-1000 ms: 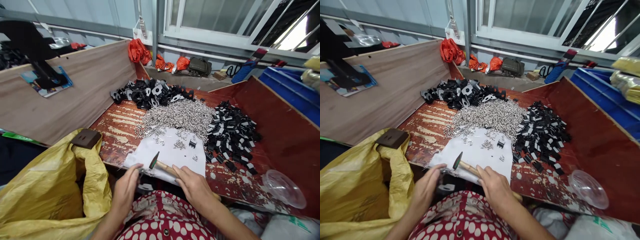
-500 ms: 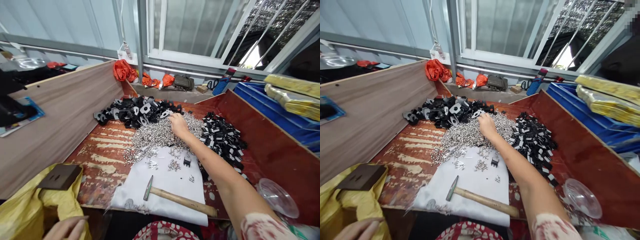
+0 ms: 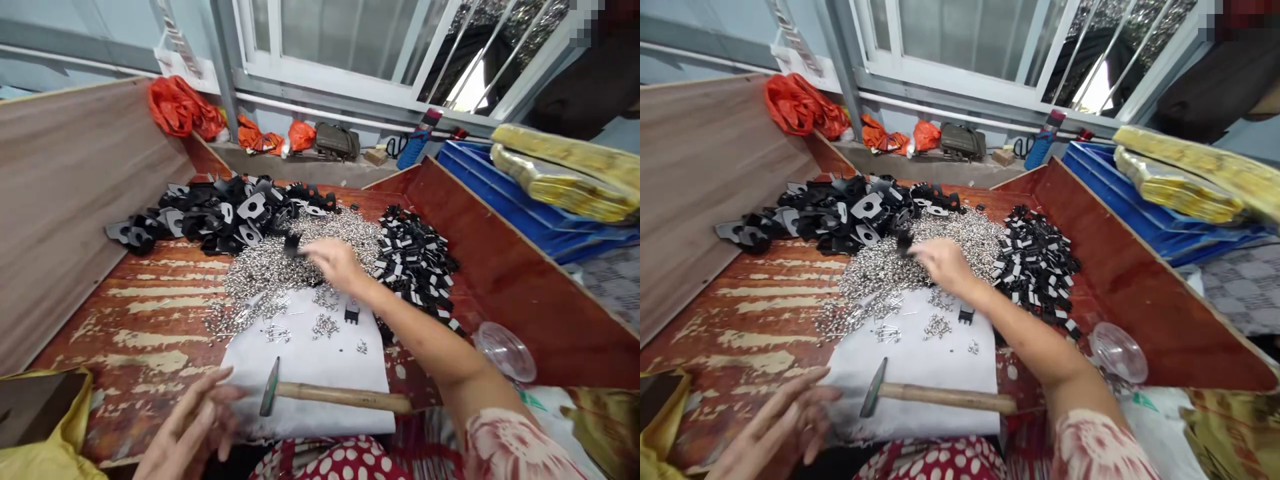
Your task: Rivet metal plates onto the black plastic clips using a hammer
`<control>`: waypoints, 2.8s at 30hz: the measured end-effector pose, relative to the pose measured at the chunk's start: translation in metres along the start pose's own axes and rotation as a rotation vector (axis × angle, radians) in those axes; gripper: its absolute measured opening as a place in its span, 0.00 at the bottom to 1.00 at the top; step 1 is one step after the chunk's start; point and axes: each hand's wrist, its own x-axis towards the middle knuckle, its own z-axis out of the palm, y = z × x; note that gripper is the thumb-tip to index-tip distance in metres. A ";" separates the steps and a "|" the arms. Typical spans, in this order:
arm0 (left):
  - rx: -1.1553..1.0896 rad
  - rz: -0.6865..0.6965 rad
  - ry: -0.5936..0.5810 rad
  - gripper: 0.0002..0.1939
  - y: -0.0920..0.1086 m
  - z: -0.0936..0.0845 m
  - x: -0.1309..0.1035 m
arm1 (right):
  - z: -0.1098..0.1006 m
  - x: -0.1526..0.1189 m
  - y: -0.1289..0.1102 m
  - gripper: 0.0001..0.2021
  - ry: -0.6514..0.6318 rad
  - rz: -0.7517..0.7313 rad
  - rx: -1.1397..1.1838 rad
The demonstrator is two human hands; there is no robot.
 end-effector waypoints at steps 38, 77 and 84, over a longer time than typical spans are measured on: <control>0.498 0.280 -0.380 0.25 -0.030 0.075 -0.003 | 0.009 -0.188 -0.079 0.12 0.298 0.349 0.637; -0.053 0.115 -0.377 0.15 -0.033 0.064 -0.012 | 0.045 -0.176 -0.125 0.16 0.218 0.143 0.596; 0.067 0.163 -0.373 0.17 -0.035 0.051 -0.007 | 0.023 -0.168 -0.106 0.16 -0.161 0.179 0.840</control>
